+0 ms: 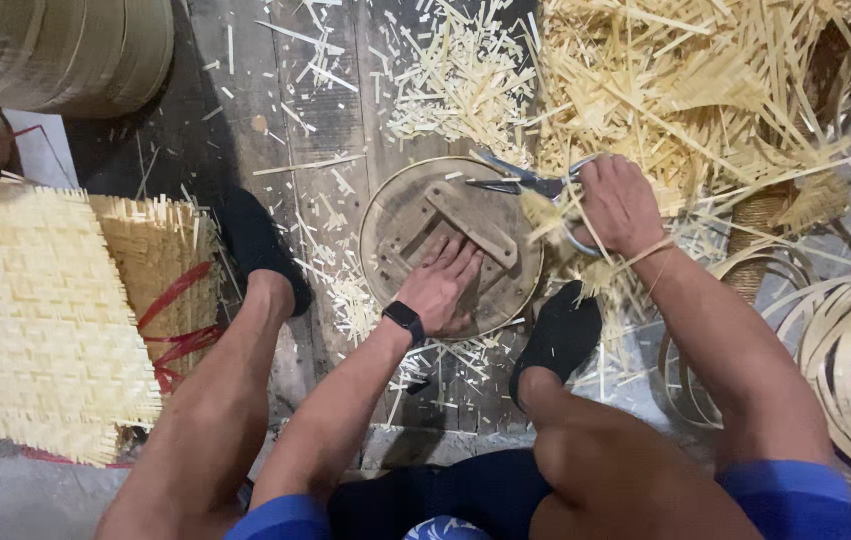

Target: The person sits on the floor and uses shears to trim the excess edges of a woven mat placed inside a circular wooden frame. They repeatedly flip the frame to trim all sides and then place the finished circular mat into a stack.

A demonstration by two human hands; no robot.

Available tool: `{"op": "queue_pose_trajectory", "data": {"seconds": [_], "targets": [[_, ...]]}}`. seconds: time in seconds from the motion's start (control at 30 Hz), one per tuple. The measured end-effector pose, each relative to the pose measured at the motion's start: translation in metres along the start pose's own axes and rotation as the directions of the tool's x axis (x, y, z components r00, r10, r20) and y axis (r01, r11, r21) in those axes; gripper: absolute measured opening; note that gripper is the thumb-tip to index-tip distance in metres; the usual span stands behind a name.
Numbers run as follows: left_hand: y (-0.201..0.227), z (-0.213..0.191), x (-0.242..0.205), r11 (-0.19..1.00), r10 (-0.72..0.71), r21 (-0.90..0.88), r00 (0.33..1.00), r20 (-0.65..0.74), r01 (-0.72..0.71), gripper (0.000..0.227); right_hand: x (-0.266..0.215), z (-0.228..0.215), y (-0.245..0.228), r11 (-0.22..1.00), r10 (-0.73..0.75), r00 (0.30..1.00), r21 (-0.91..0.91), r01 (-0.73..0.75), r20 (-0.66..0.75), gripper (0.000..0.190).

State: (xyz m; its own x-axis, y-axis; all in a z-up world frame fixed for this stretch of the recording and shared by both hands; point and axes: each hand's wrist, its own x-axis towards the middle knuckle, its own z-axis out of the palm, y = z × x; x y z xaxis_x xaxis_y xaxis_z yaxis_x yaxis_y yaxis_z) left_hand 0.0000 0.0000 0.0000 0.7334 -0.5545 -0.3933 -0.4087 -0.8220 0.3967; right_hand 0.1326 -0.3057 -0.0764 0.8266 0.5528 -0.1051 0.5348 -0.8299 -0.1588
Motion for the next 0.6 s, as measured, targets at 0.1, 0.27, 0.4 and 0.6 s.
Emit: {"op": "queue_pose_trajectory", "data": {"seconds": [0.1,0.27,0.4,0.6], "targets": [[0.0,0.002,0.0,1.0,-0.008,-0.01,1.0,0.005,0.008,0.103,-0.001,-0.001,-0.003,0.996,0.041,0.994,0.073,-0.048,0.099,0.04],[-0.002,0.003,-0.003,1.0,-0.002,-0.019,1.0,-0.012,0.002,0.099,0.009,-0.015,0.003,0.995,0.102,0.902,-0.023,-0.102,0.419,0.062],[0.0,0.002,0.0,1.0,-0.015,-0.016,1.0,-0.018,0.015,0.098,0.03,-0.021,0.005,1.0,-0.02,0.982,0.025,0.015,0.186,0.06],[-0.002,0.003,0.001,1.0,0.004,0.007,0.999,0.039,-0.004,0.098,0.059,-0.032,-0.012,1.0,0.015,0.929,0.014,-0.022,0.371,0.044]]}}
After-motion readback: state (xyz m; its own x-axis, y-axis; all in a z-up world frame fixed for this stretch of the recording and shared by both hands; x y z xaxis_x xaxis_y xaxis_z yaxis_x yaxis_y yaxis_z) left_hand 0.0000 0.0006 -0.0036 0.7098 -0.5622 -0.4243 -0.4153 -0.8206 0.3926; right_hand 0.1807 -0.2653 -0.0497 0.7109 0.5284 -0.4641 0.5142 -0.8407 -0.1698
